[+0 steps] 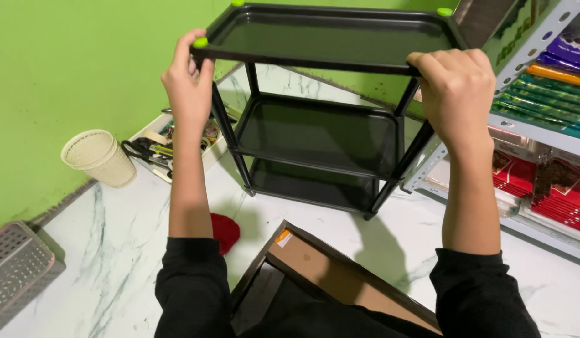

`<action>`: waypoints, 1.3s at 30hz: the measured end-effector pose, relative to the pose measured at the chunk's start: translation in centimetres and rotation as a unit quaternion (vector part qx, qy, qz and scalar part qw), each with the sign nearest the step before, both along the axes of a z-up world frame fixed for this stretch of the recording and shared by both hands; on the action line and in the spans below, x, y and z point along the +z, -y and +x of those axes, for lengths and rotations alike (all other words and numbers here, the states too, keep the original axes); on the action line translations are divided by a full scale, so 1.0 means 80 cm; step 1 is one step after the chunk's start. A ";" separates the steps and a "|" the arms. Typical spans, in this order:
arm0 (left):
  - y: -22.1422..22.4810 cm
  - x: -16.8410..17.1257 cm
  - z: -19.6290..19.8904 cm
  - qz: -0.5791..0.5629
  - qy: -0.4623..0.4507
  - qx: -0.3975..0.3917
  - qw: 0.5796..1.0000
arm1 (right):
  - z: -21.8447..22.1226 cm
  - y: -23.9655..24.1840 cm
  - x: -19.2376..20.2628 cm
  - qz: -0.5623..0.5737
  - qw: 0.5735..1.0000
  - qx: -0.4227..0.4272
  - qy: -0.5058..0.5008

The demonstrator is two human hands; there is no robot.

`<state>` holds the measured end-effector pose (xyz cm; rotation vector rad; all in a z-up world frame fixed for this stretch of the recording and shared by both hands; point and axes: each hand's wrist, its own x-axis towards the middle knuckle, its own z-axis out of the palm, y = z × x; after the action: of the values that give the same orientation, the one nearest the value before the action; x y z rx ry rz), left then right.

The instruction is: The person assembles a small black two-tier rolling cart on a white table, pressing black tubular legs onto the tray corners and fitting the tiers together. They then flip the cart upright, move it aside, and begin handling a perforated basket and small packaged items on a nearby round table.

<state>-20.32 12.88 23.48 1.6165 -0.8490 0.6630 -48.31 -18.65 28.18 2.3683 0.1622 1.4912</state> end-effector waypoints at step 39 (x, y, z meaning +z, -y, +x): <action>-0.036 -0.039 0.014 0.017 -0.104 -0.257 0.961 | 0.217 -0.179 0.005 -0.089 0.979 0.139 -0.121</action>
<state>-19.22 15.73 20.39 1.3825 -1.0703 0.1108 -30.94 -4.35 28.56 2.4464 0.6821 1.2307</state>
